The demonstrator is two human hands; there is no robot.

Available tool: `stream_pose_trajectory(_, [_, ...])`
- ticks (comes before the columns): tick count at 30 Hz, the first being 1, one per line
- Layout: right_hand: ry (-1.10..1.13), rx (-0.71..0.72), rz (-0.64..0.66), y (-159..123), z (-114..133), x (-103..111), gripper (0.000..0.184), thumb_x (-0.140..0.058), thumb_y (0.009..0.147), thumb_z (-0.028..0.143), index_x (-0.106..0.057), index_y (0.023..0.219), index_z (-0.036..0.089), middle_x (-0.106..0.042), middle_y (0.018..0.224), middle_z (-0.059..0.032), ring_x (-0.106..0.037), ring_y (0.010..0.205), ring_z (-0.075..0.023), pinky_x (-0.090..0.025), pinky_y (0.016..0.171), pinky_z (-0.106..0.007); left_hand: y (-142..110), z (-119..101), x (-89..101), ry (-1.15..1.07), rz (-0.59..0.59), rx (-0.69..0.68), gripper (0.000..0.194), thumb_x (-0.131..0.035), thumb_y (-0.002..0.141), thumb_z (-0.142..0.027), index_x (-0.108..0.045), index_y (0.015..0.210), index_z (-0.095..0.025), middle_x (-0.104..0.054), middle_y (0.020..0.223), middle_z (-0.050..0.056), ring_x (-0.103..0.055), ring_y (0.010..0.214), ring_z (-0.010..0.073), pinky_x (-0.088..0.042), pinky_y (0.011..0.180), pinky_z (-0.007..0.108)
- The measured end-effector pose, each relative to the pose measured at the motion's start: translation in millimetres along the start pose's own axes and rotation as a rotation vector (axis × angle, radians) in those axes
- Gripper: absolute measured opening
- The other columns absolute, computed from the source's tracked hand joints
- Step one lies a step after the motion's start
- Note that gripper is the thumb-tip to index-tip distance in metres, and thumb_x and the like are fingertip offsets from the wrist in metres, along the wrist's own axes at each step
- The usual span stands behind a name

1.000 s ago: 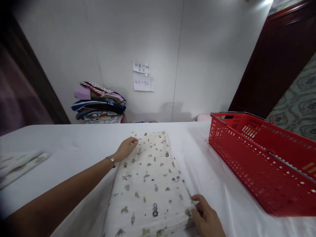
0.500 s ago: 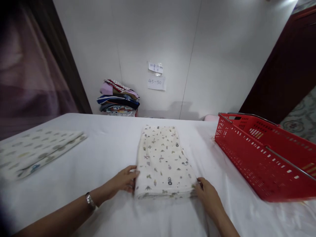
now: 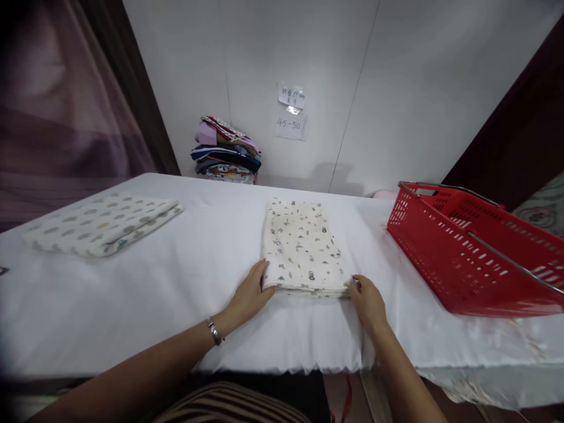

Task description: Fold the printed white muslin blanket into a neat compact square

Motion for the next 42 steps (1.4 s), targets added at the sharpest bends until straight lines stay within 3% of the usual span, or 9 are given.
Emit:
stream_pose_trajectory(4, [0.027, -0.018, -0.023, 3.0, 1.3, 2.0, 0.044, -0.040, 0.078, 0.036, -0.059, 0.113, 0.016, -0.064, 0.077, -0.0027, -0.058, 0.070, -0.0181, -0.039, 0.061, -0.027, 4.8, -5.0, -6.3, 0.096, -0.030, 0.010, 0.064, -0.052, 0.077, -0.027, -0.031, 0.137, -0.016, -0.028, 0.148, 0.010, -0.034, 0.131, 0.0237, -0.033, 0.106, 0.035])
stream_pose_trajectory(10, [0.159, -0.047, -0.042, 8.9, -0.9, 1.7, 0.042, -0.043, 0.072, 0.032, -0.062, 0.105, 0.015, -0.061, 0.068, -0.0012, -0.056, 0.063, -0.0163, -0.039, 0.059, -0.026, 4.6, -12.9, -10.8, 0.197, -0.073, 0.024, 0.064, -0.056, 0.078, -0.037, -0.034, 0.135, -0.018, -0.027, 0.148, 0.010, -0.037, 0.128, 0.0264, -0.037, 0.101, 0.037])
stream_pose_trajectory(18, [0.310, -0.081, -0.060, 8.9, -6.5, -4.2, 0.040, -0.047, 0.065, 0.029, -0.064, 0.098, 0.013, -0.058, 0.062, -0.0002, -0.053, 0.059, -0.0160, -0.038, 0.056, -0.027, -2.0, -20.4, -2.3, 0.338, -0.054, -0.019, 0.062, -0.048, 0.077, -0.018, -0.030, 0.137, -0.019, -0.022, 0.151, 0.007, -0.043, 0.123, 0.0251, -0.045, 0.091, 0.035])
stream_pose_trajectory(21, [0.480, -0.114, -0.071, 11.7, -1.2, -1.5, 0.039, -0.049, 0.062, 0.029, -0.063, 0.094, 0.013, -0.054, 0.057, 0.0019, -0.049, 0.053, -0.0143, -0.035, 0.050, -0.026, -6.0, -22.9, 0.4, 0.379, -0.048, -0.027, 0.060, -0.045, 0.077, -0.016, -0.031, 0.136, -0.019, -0.022, 0.151, 0.007, -0.048, 0.118, 0.0249, -0.047, 0.086, 0.035])
stream_pose_trajectory(25, [0.842, -0.238, -0.034, 20.5, 19.6, 13.7, 0.036, -0.056, 0.057, 0.027, -0.061, 0.090, 0.014, -0.046, 0.049, 0.0058, -0.041, 0.044, -0.0097, -0.028, 0.042, -0.021, -6.4, -24.4, 0.7, 0.384, -0.051, -0.036, 0.055, -0.048, 0.080, -0.026, -0.033, 0.134, -0.020, -0.026, 0.149, 0.008, -0.050, 0.115, 0.0264, -0.047, 0.084, 0.036])
stream_pose_trajectory(30, [1.102, -0.253, 0.021, 34.7, 50.3, 39.5, 0.030, -0.063, 0.055, 0.022, -0.059, 0.084, 0.015, -0.050, 0.053, 0.0038, -0.044, 0.046, -0.0073, -0.026, 0.039, -0.017, 1.0, -27.7, -1.3, 0.417, -0.070, -0.060, 0.057, -0.053, 0.079, -0.033, -0.034, 0.131, -0.020, -0.025, 0.149, 0.009, -0.046, 0.118, 0.0293, -0.047, 0.085, 0.039])
stream_pose_trajectory(37, [1.163, -0.153, -0.011, 54.8, 69.3, 60.4, 0.025, -0.063, 0.055, 0.018, -0.058, 0.079, 0.015, -0.047, 0.054, 0.0048, -0.044, 0.046, -0.0061, -0.024, 0.038, -0.017, 5.6, -31.1, 11.9, 0.376, -0.120, -0.053, 0.037, -0.046, 0.081, -0.019, -0.046, 0.118, -0.023, -0.036, 0.143, 0.004, -0.049, 0.114, 0.0230, -0.046, 0.085, 0.035])
stream_pose_trajectory(42, [1.111, -0.180, -0.001, 50.7, 60.0, 47.0, 0.027, -0.063, 0.056, 0.020, -0.058, 0.082, 0.015, -0.048, 0.053, 0.0050, -0.043, 0.045, -0.0063, -0.026, 0.039, -0.017, 2.3, -20.7, 20.4, 0.249, -0.148, 0.021, 0.037, -0.043, 0.079, -0.014, -0.048, 0.115, -0.023, -0.046, 0.131, 0.004, -0.056, 0.100, 0.0191, -0.047, 0.082, 0.032])
Point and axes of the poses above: each hand's wrist, its own y-axis towards the middle knuckle, its own x-axis out of the back of the hand, z = x × y, the point moved 3 cm from there along y, towards the middle knuckle
